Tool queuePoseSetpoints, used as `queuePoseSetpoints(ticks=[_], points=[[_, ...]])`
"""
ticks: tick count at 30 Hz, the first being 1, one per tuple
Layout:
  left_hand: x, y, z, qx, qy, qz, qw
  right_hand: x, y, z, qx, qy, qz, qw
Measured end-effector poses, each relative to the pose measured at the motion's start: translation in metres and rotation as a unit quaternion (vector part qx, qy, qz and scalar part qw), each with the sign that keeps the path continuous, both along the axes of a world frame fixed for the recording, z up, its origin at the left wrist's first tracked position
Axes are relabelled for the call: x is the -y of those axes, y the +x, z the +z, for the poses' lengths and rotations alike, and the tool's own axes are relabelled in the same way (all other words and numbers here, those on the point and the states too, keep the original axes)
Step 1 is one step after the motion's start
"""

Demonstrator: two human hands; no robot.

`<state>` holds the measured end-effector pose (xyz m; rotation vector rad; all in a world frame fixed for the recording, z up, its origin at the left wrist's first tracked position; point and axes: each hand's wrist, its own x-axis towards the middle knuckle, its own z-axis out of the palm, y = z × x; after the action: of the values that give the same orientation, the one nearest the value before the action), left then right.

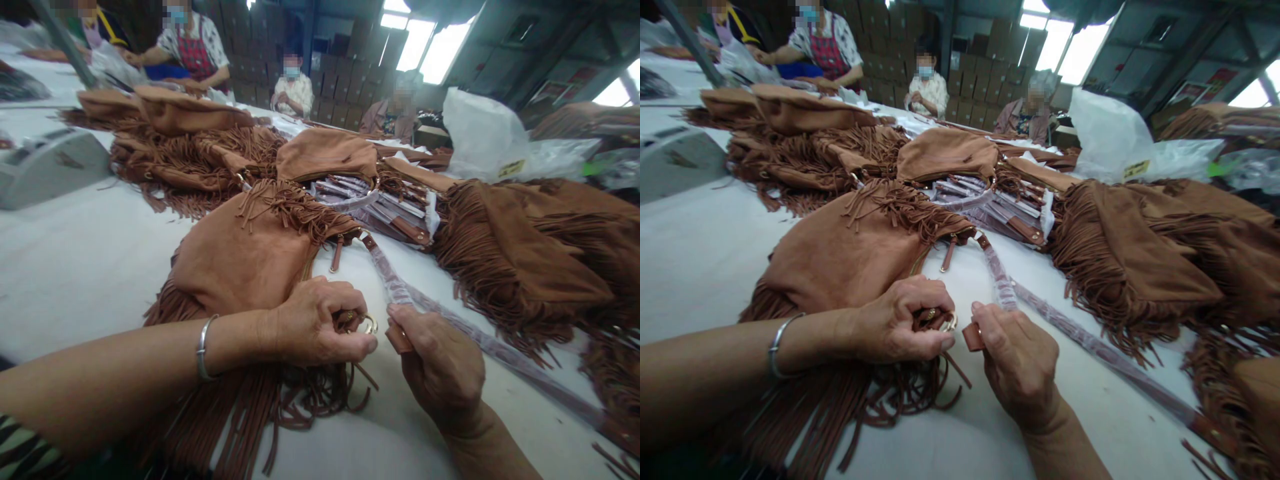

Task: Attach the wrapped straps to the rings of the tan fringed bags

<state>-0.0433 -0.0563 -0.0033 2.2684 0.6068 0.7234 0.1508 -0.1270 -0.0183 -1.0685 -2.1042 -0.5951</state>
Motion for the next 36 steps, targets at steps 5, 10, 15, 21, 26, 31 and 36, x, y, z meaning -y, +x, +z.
queuePoseSetpoints(ticks=[5, 10, 15, 21, 26, 31, 36], points=[[0.002, 0.002, -0.004, -0.021, 0.025, 0.03, 0.999, 0.003, 0.0, 0.003, 0.023, 0.008, 0.014, 1.0], [0.002, 0.004, -0.007, -0.021, 0.041, 0.06, 0.997, 0.004, 0.0, -0.001, 0.04, 0.004, 0.024, 0.999], [0.002, 0.005, -0.01, -0.015, 0.058, 0.076, 0.995, 0.002, 0.002, -0.004, 0.056, -0.003, 0.016, 0.998], [0.004, 0.008, -0.015, 0.001, 0.101, 0.12, 0.988, 0.003, -0.006, -0.001, 0.088, 0.019, -0.042, 0.995], [0.004, 0.009, -0.019, 0.015, 0.151, 0.127, 0.98, 0.002, -0.01, -0.002, 0.112, 0.027, -0.094, 0.989], [0.005, 0.01, -0.02, 0.003, 0.187, 0.137, 0.973, 0.001, -0.011, -0.002, 0.123, 0.026, -0.109, 0.986], [0.01, 0.014, -0.021, -0.005, 0.183, 0.16, 0.97, 0.005, -0.019, 0.002, 0.154, 0.001, -0.155, 0.976]])
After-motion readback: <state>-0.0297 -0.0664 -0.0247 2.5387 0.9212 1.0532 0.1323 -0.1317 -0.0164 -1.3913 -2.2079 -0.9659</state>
